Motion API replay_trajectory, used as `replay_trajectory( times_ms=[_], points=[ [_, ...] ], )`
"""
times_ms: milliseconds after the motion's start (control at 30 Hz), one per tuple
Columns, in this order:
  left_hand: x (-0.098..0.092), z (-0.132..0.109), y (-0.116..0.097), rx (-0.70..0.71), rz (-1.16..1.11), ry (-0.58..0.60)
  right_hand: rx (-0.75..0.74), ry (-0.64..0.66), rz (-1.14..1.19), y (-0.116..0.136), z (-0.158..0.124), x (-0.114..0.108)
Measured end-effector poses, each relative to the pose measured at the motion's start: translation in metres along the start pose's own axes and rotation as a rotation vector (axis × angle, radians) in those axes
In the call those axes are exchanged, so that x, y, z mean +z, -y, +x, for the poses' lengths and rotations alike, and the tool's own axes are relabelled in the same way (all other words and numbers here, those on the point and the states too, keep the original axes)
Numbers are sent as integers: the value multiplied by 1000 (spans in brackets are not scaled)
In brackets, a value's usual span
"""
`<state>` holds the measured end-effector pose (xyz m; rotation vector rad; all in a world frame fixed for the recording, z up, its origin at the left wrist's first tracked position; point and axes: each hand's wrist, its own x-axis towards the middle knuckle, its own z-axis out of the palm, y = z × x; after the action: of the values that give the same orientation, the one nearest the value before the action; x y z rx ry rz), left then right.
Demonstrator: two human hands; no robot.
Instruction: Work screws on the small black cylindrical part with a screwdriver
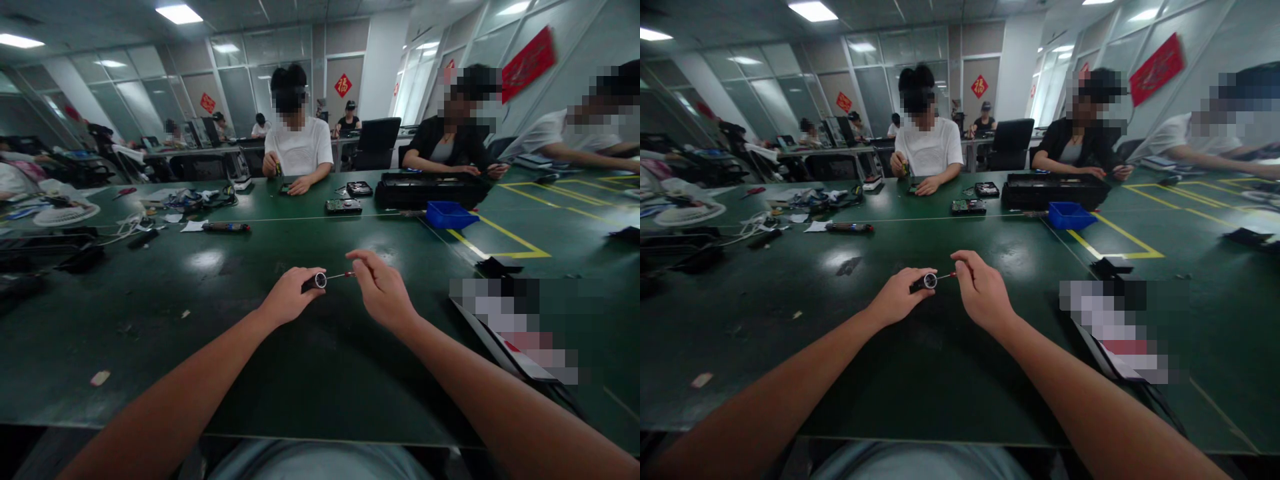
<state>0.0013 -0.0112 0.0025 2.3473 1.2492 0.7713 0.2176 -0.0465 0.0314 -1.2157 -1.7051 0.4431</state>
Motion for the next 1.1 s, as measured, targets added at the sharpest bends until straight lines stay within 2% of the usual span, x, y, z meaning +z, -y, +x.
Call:
replay_trajectory(
  times_ms=[100,233,367,467,500,633,933,1100],
  points=[
    [0,0,0,-9,-6,-9,79,-71,206,-4,1,6],
    [0,2,0,27,11,-7,184,-93,436,-12,5,13],
    [-2,5,0,140,50,-15,391,-154,724,-20,11,16],
    [-2,7,0,163,87,-13,547,-136,807,-27,14,16],
    [-2,7,1,158,99,-1,546,-160,786,-29,15,16],
    [-1,7,-1,120,117,35,379,-215,620,-34,15,15],
    [1,5,-2,78,75,13,191,-140,290,-14,8,9],
    [1,4,-2,80,91,-4,133,-72,217,-7,4,10]
  ],
)
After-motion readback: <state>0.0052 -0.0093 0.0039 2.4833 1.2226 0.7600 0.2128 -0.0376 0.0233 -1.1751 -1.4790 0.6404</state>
